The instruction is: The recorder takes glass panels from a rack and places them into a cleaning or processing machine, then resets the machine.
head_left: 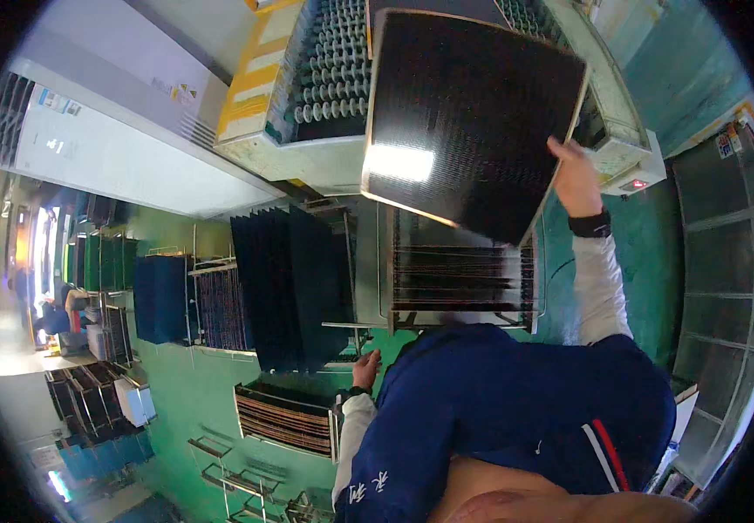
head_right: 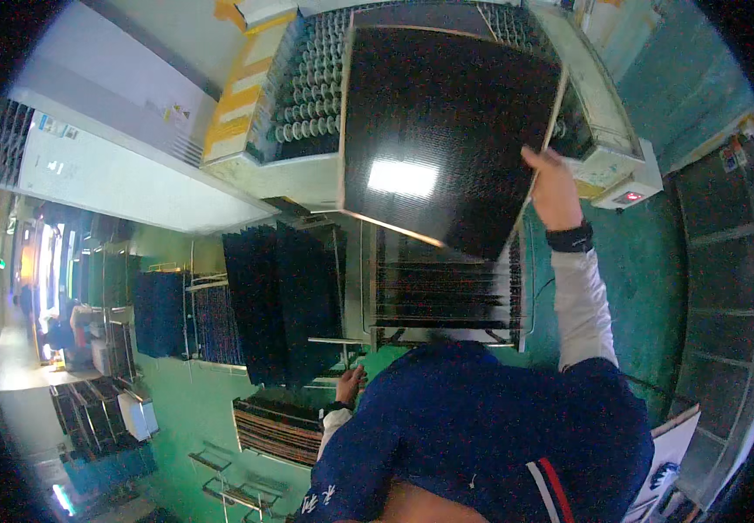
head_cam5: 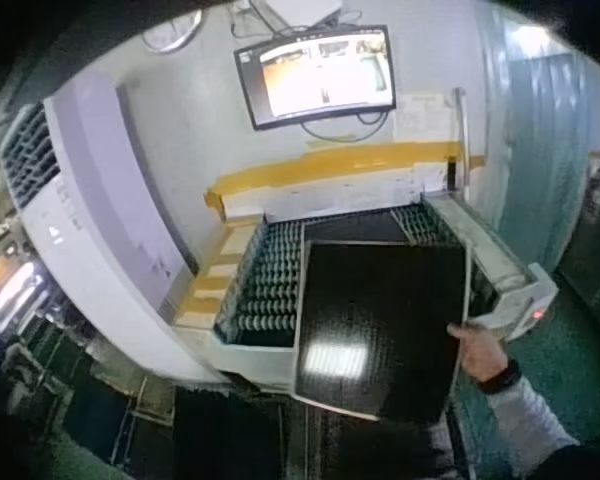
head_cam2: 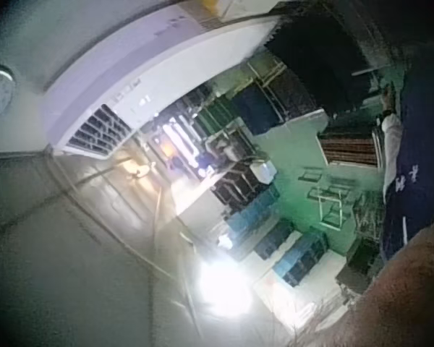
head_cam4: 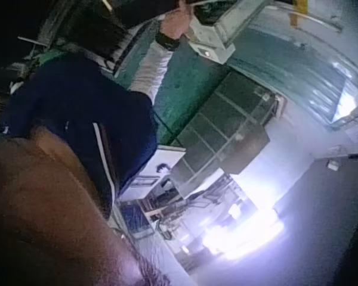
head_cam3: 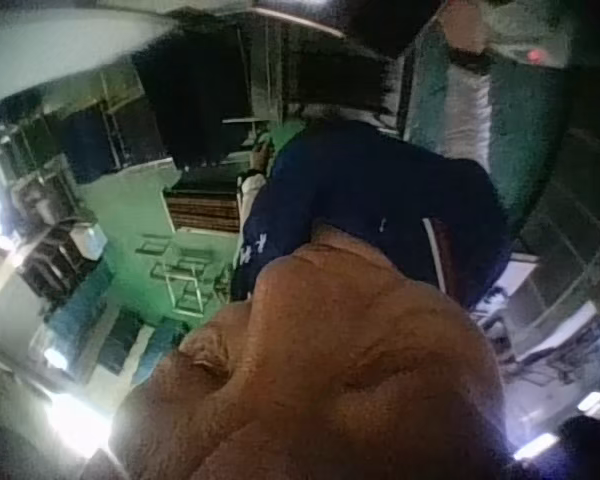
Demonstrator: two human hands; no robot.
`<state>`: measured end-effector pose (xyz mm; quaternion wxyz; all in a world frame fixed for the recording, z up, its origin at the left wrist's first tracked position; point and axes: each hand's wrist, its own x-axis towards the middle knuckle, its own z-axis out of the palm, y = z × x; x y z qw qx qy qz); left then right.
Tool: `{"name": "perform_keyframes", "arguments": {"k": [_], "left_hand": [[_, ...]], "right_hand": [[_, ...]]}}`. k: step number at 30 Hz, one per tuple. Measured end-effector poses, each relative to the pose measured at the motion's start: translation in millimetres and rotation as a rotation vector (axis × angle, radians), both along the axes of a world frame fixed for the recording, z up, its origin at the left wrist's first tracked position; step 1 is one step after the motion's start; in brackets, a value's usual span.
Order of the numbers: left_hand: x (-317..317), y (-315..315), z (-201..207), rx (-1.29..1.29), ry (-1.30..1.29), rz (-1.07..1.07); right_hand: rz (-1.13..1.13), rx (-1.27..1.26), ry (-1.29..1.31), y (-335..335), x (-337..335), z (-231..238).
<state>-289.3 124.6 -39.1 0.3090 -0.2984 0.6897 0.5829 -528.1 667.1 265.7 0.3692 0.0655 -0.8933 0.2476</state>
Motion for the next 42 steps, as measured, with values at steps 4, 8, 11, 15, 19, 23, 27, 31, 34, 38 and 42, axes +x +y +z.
{"name": "perform_keyframes", "arguments": {"k": [4,8,11,15,19,23,27,31,34,38,42], "left_hand": [[-5.4,0.7,-6.3,-0.037,0.028,-0.001],[-7.2,-10.2,-10.7,0.001,0.017,-0.016],[0.1,-18.9,-19.1,-0.046,-0.008,-0.045],[5.5,-21.6,-23.1,-0.009,-0.007,-0.030],[-12.2,3.2,27.8,-0.083,-0.005,-0.072],[-2.8,0.0,14.1,-0.032,0.045,0.012],[-6.2,2.8,12.4,-0.006,0.020,0.056],[-3.0,-6.4,8.5,-0.036,0.171,-0.105],[-10.5,-0.5,23.0,-0.062,0.148,-0.152],[-10.1,-0.1,32.0,-0.039,0.003,-0.066],[-0.5,-8.3,14.3,-0.058,-0.037,-0.064]], "right_hand": [[0.269,-1.719,-0.509,-22.2,17.0,-30.5],[0.271,-2.106,-0.454,-26.4,18.6,-78.7],[0.333,-2.139,-0.463,-42.8,18.3,-86.4],[0.295,-2.047,-0.647,-61.4,15.6,-65.2],[0.279,-1.863,-0.891,-63.8,11.5,-60.0],[0.314,-1.877,-0.853,-68.4,-2.5,-67.7],[0.323,-1.889,-0.802,-65.0,-13.7,-74.0],[0.319,-1.908,-0.763,-65.2,-24.1,-73.6],[0.299,-1.881,-0.758,-60.7,-30.6,-74.9],[0.328,-1.879,-0.729,-56.6,-35.4,-78.2],[0.300,-1.888,-0.716,-56.1,-37.3,-78.1]]}}
